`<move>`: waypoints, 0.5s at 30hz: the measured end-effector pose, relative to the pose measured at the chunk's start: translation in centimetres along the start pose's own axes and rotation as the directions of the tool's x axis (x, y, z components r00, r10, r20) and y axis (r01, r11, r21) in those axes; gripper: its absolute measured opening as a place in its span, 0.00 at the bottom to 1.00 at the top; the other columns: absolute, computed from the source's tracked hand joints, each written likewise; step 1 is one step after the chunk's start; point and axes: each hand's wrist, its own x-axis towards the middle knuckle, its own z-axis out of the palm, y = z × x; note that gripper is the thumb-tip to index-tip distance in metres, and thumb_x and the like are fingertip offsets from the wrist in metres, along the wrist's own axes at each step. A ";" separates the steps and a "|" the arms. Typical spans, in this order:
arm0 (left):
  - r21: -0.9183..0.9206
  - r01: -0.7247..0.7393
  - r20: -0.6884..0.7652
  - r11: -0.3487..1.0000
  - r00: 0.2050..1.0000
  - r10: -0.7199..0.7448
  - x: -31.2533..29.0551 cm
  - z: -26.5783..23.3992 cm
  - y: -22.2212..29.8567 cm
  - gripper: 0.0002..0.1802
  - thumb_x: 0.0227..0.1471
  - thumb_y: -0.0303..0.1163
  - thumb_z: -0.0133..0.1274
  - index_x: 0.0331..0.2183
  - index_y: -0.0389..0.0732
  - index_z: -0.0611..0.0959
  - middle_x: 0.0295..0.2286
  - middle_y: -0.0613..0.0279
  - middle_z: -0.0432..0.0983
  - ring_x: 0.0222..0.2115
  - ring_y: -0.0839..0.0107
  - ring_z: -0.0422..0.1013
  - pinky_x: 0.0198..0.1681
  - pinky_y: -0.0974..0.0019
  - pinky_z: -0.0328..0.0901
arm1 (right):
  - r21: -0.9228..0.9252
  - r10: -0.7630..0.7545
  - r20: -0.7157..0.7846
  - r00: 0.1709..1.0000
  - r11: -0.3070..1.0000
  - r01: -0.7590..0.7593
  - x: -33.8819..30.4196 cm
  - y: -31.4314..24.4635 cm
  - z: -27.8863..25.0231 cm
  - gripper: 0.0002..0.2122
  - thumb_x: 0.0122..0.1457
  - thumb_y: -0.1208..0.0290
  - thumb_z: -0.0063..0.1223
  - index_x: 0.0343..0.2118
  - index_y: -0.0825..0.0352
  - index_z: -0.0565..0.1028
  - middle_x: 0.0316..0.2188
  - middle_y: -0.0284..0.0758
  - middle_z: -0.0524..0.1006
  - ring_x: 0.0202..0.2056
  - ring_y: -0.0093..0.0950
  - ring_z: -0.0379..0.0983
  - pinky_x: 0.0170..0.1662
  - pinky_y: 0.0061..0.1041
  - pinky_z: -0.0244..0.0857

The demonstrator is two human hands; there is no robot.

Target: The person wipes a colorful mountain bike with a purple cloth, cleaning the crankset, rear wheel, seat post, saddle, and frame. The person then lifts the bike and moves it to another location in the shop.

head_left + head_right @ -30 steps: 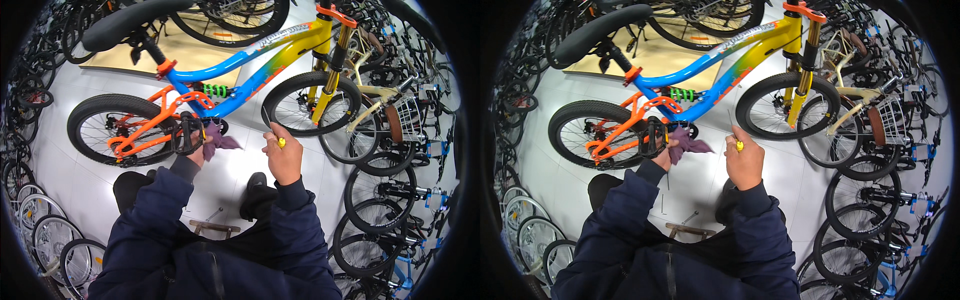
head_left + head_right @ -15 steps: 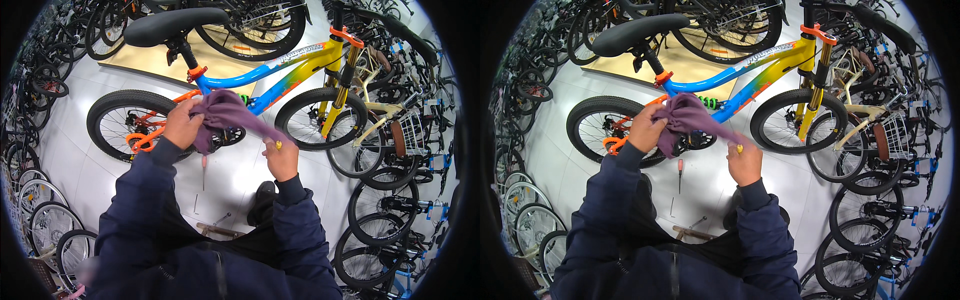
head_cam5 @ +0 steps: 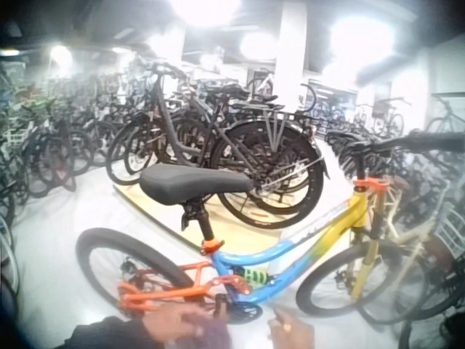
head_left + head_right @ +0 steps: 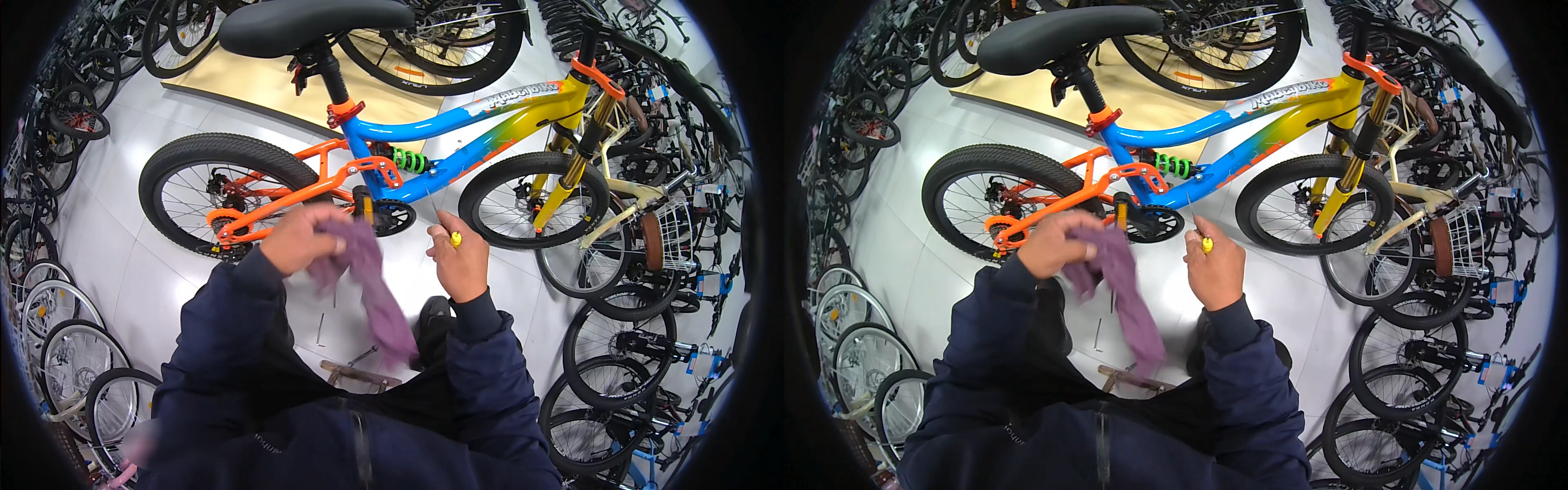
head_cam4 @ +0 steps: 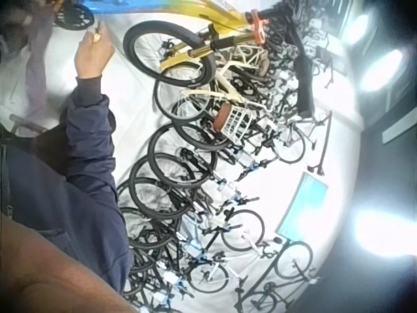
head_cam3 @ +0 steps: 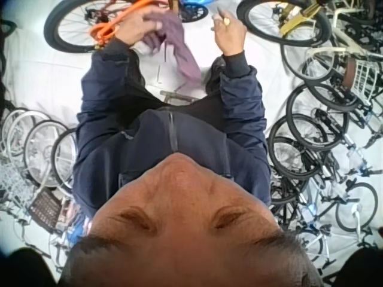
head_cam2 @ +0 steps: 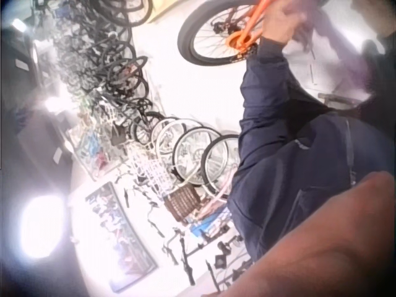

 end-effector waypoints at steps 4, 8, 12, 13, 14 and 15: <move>0.088 -0.071 -0.354 0.994 0.930 0.098 3.8 -0.4 -1.4 0.15 0.52 0.25 0.55 0.44 0.34 0.81 0.31 0.61 0.80 0.30 0.78 0.74 0.35 0.71 0.71 | -0.009 0.010 0.027 1.000 1.000 -0.009 0.2 0.4 1.0 0.17 0.61 0.72 0.49 0.50 0.76 0.75 0.31 0.38 0.81 0.25 0.23 0.78 0.29 0.19 0.70; -0.121 -0.208 -0.700 0.971 0.711 0.065 5.6 -3.0 -1.6 0.16 0.53 0.25 0.55 0.45 0.32 0.78 0.31 0.58 0.79 0.27 0.76 0.76 0.30 0.73 0.71 | -0.035 -0.021 0.006 1.000 0.999 0.022 0.3 0.9 1.3 0.16 0.62 0.69 0.51 0.48 0.73 0.77 0.22 0.41 0.79 0.23 0.28 0.80 0.32 0.24 0.71; -0.017 -0.060 -0.633 0.998 0.773 0.036 4.5 -2.7 -1.5 0.17 0.52 0.25 0.56 0.45 0.32 0.79 0.32 0.59 0.80 0.32 0.74 0.76 0.35 0.70 0.71 | -0.044 -0.018 0.005 1.000 0.999 0.019 0.4 1.1 1.2 0.16 0.62 0.68 0.51 0.47 0.73 0.78 0.22 0.42 0.79 0.23 0.29 0.80 0.32 0.25 0.71; 0.045 -0.066 -0.524 0.997 0.848 0.080 3.8 -1.6 -1.6 0.17 0.51 0.26 0.56 0.44 0.31 0.79 0.34 0.57 0.80 0.33 0.72 0.76 0.37 0.68 0.71 | -0.036 -0.018 0.010 1.000 0.999 0.019 0.4 1.1 1.2 0.16 0.62 0.67 0.51 0.47 0.73 0.78 0.22 0.42 0.79 0.24 0.29 0.80 0.32 0.25 0.71; 0.102 -0.053 -0.418 0.993 0.904 0.091 3.1 -0.2 -1.8 0.16 0.50 0.26 0.57 0.43 0.30 0.80 0.35 0.56 0.80 0.35 0.70 0.76 0.40 0.66 0.71 | -0.043 -0.025 0.013 1.000 0.999 0.025 0.4 1.0 1.1 0.16 0.62 0.67 0.52 0.47 0.73 0.78 0.23 0.42 0.79 0.24 0.29 0.80 0.32 0.26 0.71; 0.172 0.029 -0.265 0.985 0.964 0.018 2.7 0.9 -1.9 0.17 0.50 0.26 0.57 0.43 0.29 0.79 0.34 0.56 0.80 0.37 0.70 0.76 0.42 0.65 0.70 | -0.043 -0.027 0.019 0.999 0.999 0.028 0.4 1.0 1.1 0.16 0.62 0.67 0.52 0.47 0.73 0.78 0.23 0.42 0.79 0.24 0.30 0.80 0.33 0.26 0.71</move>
